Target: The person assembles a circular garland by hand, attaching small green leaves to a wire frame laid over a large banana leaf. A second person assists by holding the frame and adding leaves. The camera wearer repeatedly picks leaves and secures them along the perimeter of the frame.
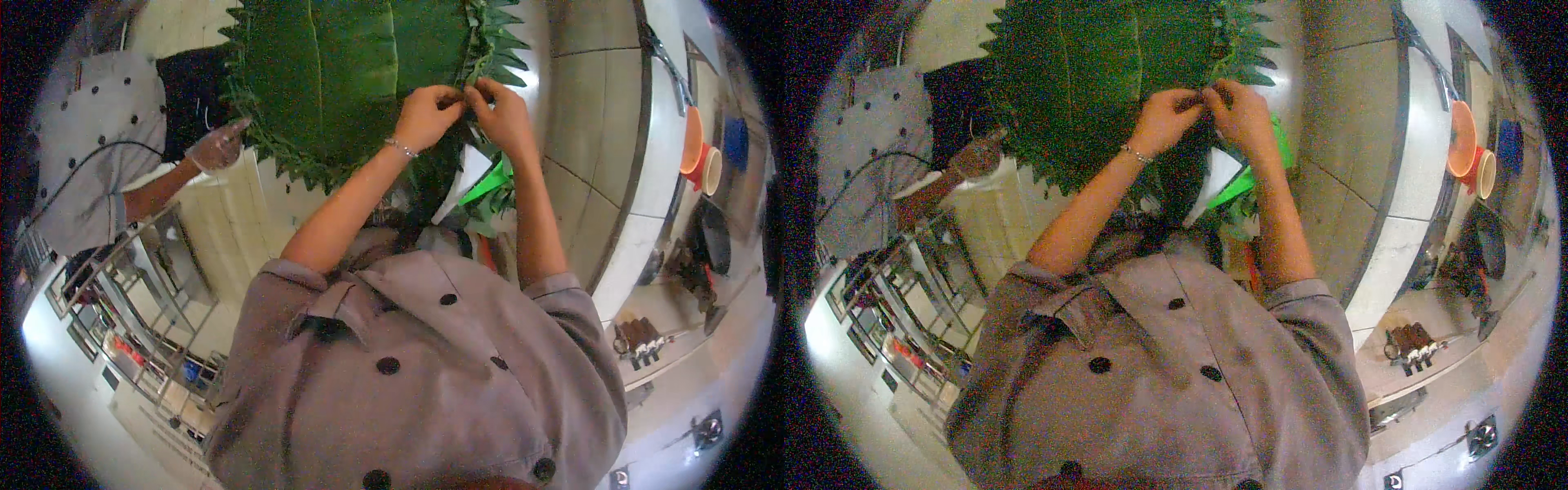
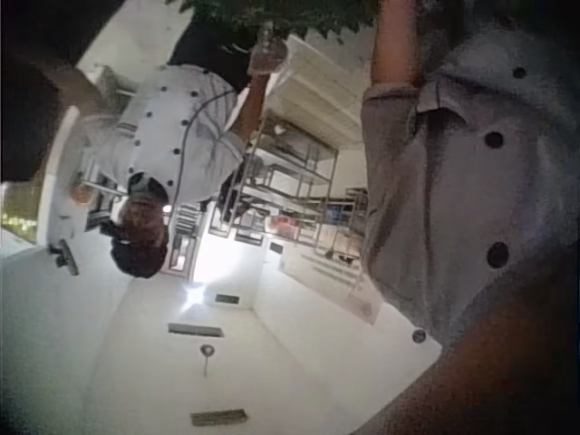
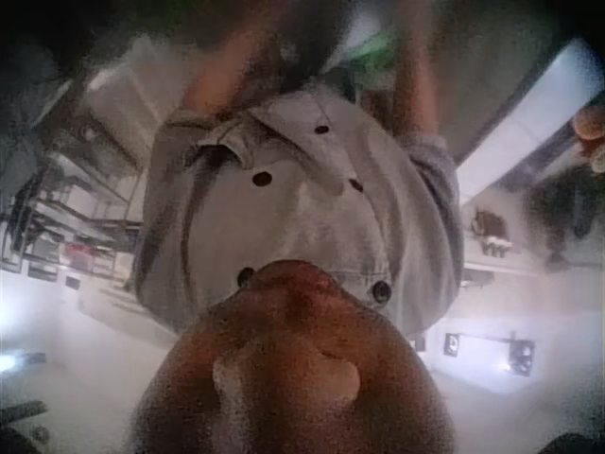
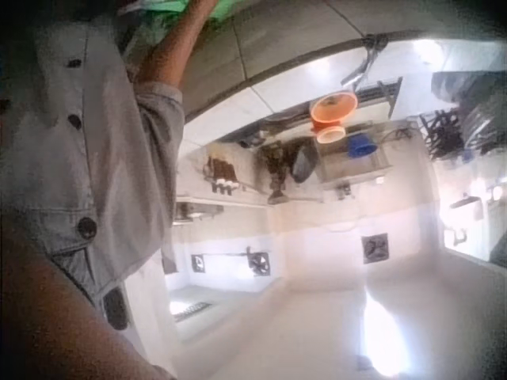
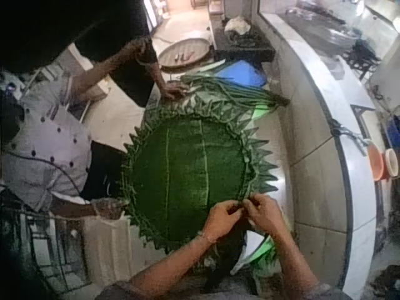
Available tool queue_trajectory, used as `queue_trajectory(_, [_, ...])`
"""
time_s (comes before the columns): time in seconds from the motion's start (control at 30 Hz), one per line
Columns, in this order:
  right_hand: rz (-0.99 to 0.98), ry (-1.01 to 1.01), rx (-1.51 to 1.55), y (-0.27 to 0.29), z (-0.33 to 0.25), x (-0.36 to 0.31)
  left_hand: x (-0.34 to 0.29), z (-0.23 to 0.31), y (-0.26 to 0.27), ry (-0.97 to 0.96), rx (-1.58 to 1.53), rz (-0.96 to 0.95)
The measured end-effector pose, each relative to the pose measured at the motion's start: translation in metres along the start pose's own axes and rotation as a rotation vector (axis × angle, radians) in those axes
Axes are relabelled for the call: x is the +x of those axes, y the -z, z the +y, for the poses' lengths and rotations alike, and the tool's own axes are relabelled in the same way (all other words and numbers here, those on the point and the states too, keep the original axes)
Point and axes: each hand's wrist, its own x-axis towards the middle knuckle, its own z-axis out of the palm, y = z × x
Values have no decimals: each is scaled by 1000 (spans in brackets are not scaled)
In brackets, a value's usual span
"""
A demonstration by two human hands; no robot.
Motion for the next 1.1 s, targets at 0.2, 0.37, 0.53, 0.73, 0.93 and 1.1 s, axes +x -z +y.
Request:
queue_trajectory(0.2, [101, -157, 313, -3, 13, -20, 8, -13, -2, 74, -226, -82])
queue_trajectory(0.37, [165, -273, 395, -47, 23, -47, 33, -18, 17, 150, -145, -250])
queue_trajectory(0.53, [302, -287, 481, -74, 14, -48, 56, 3, 29, 120, -17, -326])
queue_trajectory(0.73, [334, -333, 467, -79, 8, -46, 71, 16, 30, -78, 143, -412])
queue_trajectory(0.93, [403, -305, 354, -81, 1, -46, 72, 19, 38, -47, 51, -481])
queue_trajectory(1.1, [422, -273, 437, -91, 16, -38, 109, -13, 39, -8, 42, -606])
